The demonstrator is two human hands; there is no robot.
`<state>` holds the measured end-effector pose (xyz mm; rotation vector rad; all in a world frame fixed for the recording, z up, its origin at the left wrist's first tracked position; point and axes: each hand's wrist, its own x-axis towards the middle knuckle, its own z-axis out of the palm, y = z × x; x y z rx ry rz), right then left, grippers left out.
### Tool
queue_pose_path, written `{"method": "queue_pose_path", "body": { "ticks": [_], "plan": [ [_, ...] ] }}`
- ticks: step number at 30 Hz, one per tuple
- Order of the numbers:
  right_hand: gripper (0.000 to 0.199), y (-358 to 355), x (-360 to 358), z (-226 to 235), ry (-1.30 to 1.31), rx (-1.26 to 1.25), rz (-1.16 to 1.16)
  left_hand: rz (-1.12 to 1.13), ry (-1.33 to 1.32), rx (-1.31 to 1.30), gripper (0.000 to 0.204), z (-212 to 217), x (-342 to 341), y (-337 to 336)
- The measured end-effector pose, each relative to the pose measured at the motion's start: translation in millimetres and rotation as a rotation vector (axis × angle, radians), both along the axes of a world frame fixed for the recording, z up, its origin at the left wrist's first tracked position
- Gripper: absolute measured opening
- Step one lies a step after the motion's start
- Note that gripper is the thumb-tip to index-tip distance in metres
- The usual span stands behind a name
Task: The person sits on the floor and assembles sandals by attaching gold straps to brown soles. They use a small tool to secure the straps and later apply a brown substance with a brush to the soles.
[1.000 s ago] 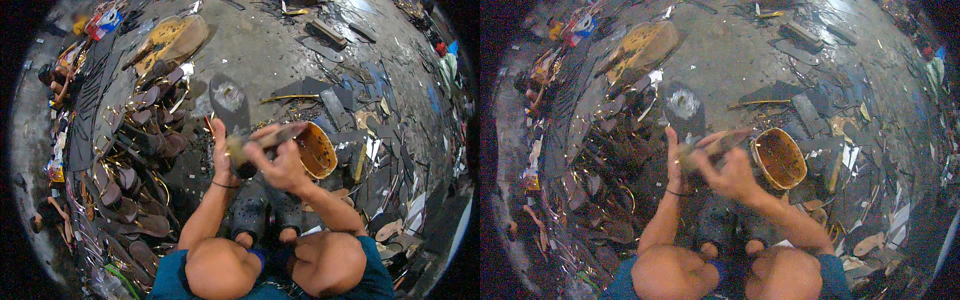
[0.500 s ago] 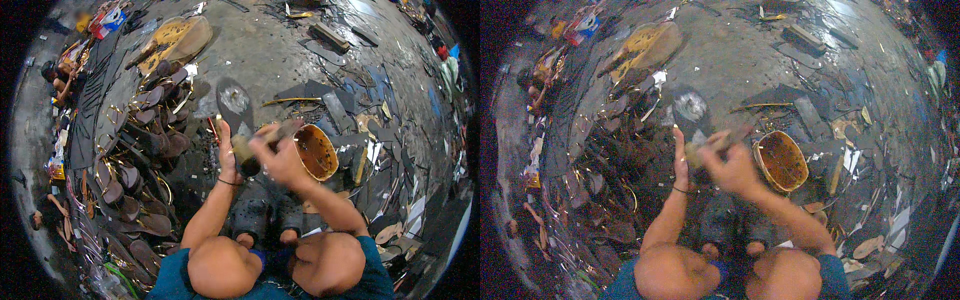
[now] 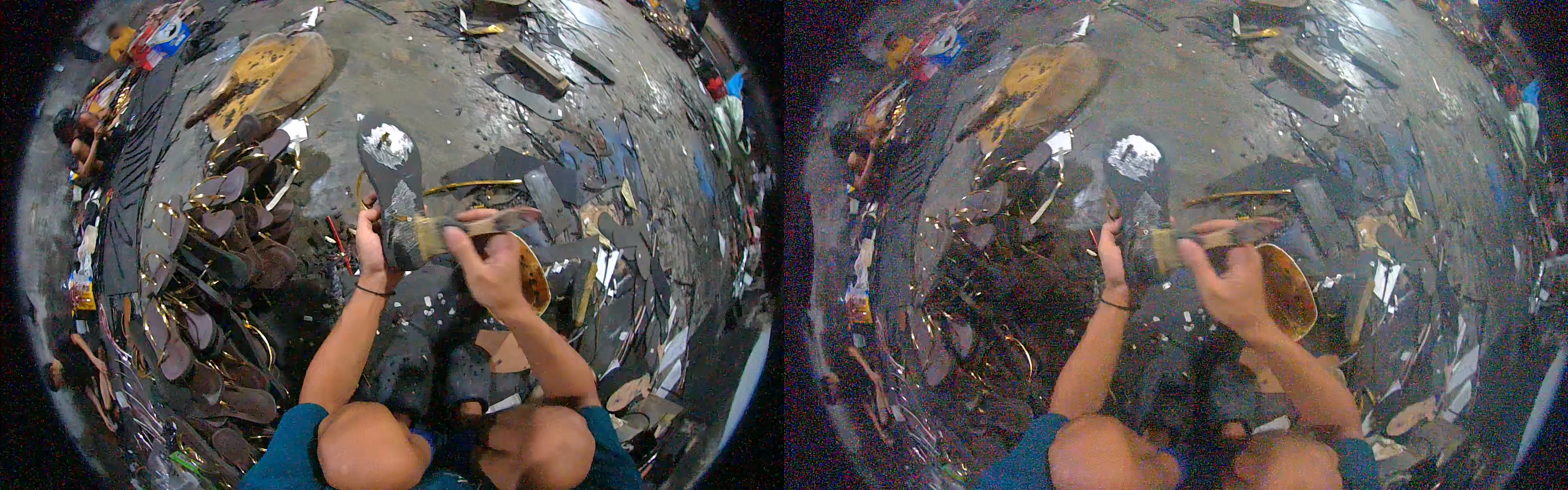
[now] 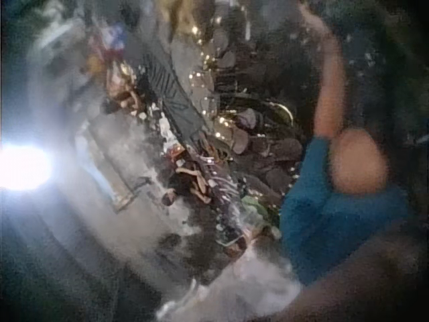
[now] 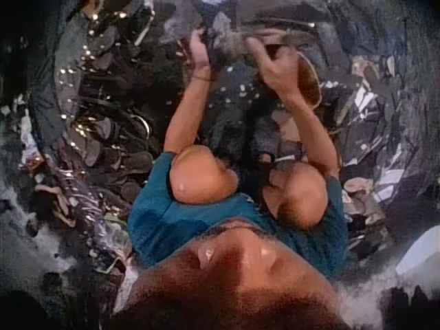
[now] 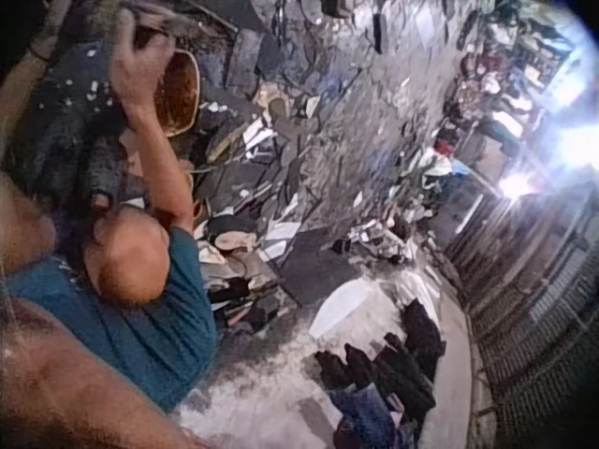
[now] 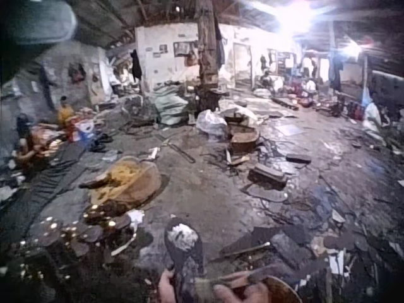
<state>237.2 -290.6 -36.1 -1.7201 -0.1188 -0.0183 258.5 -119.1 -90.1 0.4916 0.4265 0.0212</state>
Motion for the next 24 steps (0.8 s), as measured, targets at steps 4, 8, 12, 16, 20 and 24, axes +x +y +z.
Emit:
{"method": "queue_pose_path", "body": {
  "ticks": [4,8,12,16,20,24],
  "plan": [
    [0.022,-0.7,14.6,-25.4,-0.168,-0.340,-0.012,0.030,-0.088,-0.196,0.040,-11.9,4.5,26.7],
    [0.023,-46.8,8.3,-37.3,0.011,-0.323,-0.189,-0.023,0.158,0.180,0.035,-28.8,65.0,64.5],
    [0.024,-72.1,-29.5,-49.4,-0.017,-0.264,-0.141,0.072,0.234,0.389,0.017,-124.5,159.2,120.6],
    [0.023,-122.3,-34.7,-36.6,0.107,-0.405,-0.202,0.084,0.440,0.982,0.022,-165.6,175.3,159.3],
    [0.021,-125.0,-38.7,-39.0,0.143,-0.604,-0.101,0.214,0.056,1.313,0.034,-140.9,84.4,136.6],
    [0.021,-129.6,-45.2,-78.9,-0.020,-0.633,-0.118,-0.506,-0.043,1.853,0.057,-65.8,-118.9,81.6]
  ]
}}
